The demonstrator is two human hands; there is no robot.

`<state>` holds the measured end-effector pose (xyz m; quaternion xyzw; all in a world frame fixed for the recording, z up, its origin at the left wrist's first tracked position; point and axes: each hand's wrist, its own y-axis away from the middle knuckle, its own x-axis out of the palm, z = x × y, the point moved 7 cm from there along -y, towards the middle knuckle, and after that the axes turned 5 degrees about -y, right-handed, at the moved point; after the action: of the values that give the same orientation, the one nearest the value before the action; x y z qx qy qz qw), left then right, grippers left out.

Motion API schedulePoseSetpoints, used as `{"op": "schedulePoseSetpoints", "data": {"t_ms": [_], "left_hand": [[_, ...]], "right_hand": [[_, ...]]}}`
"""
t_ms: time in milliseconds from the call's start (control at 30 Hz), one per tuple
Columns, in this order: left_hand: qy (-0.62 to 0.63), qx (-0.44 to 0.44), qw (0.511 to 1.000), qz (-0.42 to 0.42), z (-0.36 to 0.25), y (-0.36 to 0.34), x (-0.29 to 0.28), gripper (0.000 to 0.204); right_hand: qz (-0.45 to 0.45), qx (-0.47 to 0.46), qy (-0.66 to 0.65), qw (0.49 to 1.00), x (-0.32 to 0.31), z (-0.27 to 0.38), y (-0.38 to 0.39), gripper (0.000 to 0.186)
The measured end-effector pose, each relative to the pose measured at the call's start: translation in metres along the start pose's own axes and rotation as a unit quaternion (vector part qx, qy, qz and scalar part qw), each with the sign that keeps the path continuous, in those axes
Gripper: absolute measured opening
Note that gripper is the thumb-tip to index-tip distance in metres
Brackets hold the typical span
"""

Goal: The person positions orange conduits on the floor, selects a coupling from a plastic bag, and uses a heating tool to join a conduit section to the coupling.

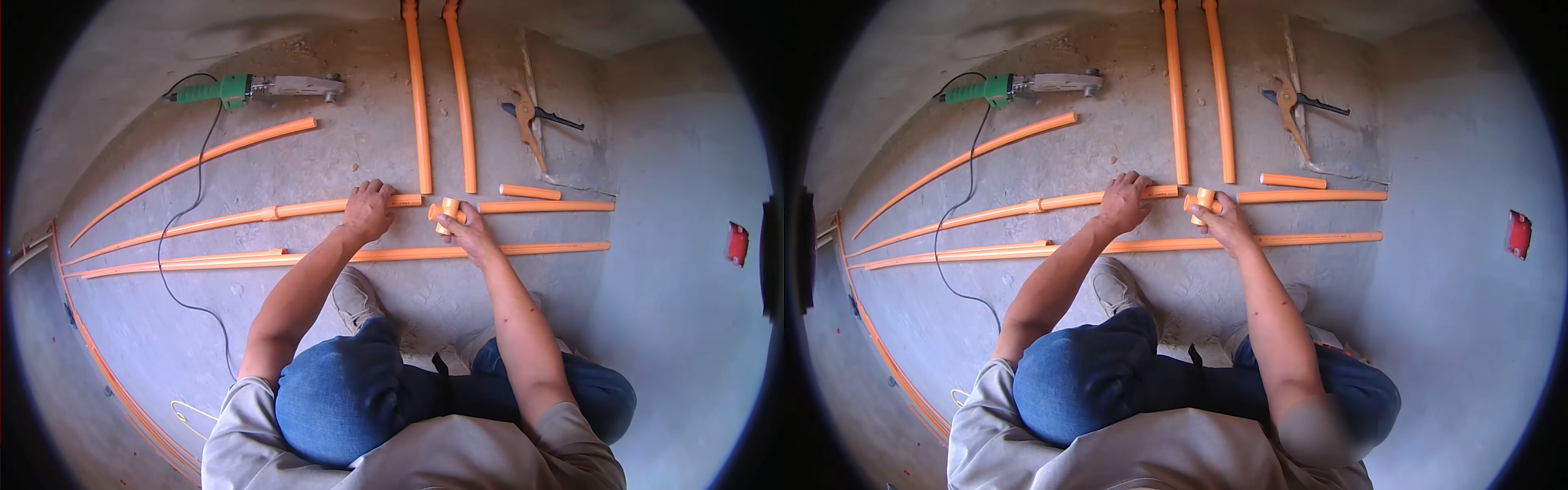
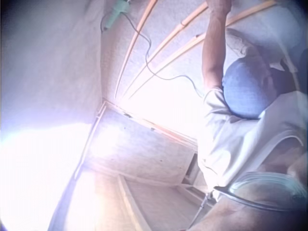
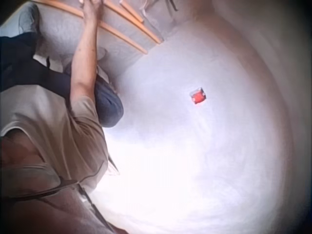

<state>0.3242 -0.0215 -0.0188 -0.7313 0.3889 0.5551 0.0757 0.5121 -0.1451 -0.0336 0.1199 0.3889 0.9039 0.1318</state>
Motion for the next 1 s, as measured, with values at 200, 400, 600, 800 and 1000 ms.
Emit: {"op": "schedulePoseSetpoints", "data": {"t_ms": [200, 400, 600, 800, 1000], "left_hand": [[-0.008, 0.0, 1.0, 0.001, 0.001, -0.001, 0.002, 0.047], [-0.013, -0.001, 1.0, 0.009, 0.002, -0.003, 0.002, 0.043], [-0.022, 0.007, 1.0, 0.021, 0.0, -0.006, 0.009, 0.037], [-0.017, 0.013, 0.998, 0.054, 0.004, 0.001, 0.008, 0.038], [-0.009, 0.009, 1.0, 0.007, 0.005, -0.004, 0.0, 0.034]], "right_hand": [[0.001, -0.001, 0.043, 0.999, -0.001, -0.007, -0.003, 0.07], [-0.021, -0.002, 0.062, 0.998, -0.004, -0.004, -0.002, 0.068], [-0.013, 0.001, 0.042, 0.999, -0.009, -0.004, -0.003, 0.063], [-0.007, -0.005, 0.024, 1.0, -0.006, -0.002, -0.003, 0.062], [0.003, -0.007, 0.024, 1.0, -0.007, -0.005, -0.004, 0.06]]}}
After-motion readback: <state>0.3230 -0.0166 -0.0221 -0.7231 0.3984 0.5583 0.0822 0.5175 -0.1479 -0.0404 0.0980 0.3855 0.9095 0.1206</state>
